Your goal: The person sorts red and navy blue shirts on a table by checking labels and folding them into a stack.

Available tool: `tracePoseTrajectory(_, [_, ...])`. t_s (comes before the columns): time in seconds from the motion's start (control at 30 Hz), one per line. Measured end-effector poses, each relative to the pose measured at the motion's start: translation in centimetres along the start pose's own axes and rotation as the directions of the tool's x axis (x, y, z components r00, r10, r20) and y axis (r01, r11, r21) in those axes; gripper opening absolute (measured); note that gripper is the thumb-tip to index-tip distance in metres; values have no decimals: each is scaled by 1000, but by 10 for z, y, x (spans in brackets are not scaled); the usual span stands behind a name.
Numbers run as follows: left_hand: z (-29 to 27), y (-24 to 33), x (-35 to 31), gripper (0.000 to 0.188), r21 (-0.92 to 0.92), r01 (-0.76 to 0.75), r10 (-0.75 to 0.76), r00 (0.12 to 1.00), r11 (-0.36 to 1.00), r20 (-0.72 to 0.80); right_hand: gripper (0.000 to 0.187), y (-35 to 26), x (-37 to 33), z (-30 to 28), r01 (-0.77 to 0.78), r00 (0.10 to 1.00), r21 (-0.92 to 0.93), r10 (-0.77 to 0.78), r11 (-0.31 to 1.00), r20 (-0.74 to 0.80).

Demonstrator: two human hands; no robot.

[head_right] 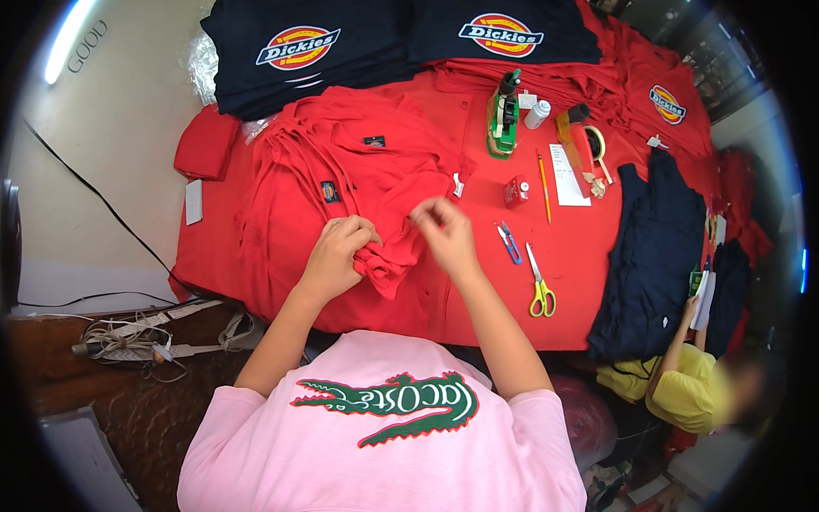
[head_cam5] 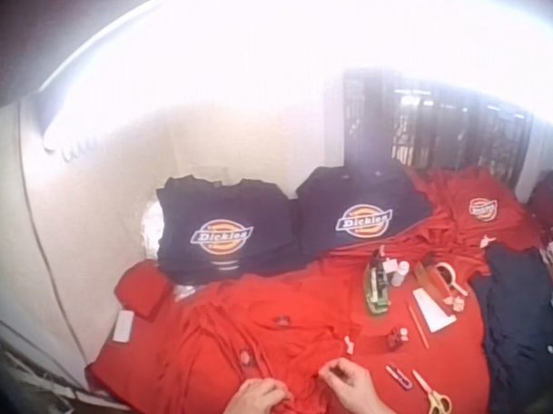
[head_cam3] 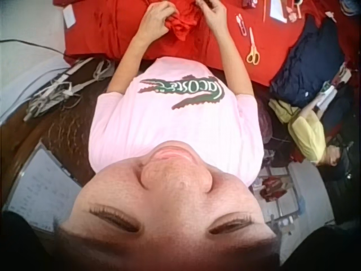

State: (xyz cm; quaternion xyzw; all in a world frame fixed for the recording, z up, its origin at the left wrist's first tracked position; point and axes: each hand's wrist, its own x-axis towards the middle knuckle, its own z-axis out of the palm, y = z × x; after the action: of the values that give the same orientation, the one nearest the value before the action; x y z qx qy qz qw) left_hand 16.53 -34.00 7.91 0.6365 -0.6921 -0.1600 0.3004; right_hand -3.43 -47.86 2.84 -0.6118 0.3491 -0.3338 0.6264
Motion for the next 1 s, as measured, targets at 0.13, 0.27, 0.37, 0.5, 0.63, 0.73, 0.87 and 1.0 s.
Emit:
tracePoseTrajectory(0.13, [-12,19,1,26,62,-72,76,995,995,-70,17,48,57,-11,53,872,-518,-293,854,-393])
tracePoseTrajectory(0.27, [-20,19,-3,32,15,-111,111,993,994,-34,18,50,61,-20,-150,910,-231,43,961,-412])
tracePoseTrajectory(0.37, [-13,10,-12,33,-68,-60,59,998,996,-15,16,38,41,-13,-43,947,-128,0,991,-321])
tracePoseTrajectory(0.5, [-15,18,-10,34,-96,30,-27,999,995,29,13,2,-13,2,-36,998,279,20,960,60])
tracePoseTrajectory(0.63, [-10,23,-5,46,-111,90,-91,996,990,-7,10,-8,-45,7,-185,885,291,30,939,465])
tracePoseTrajectory(0.73, [1,14,-10,60,-110,105,-105,994,988,5,9,-4,-15,1,-138,946,324,28,936,322])
tracePoseTrajectory(0.87, [-2,17,-11,71,-95,75,-75,997,993,12,27,48,53,-8,74,929,-286,-170,955,-328])
tracePoseTrajectory(1.0, [-15,30,-13,80,-164,100,-104,994,981,-15,25,60,68,-27,37,907,-694,-316,719,-280])
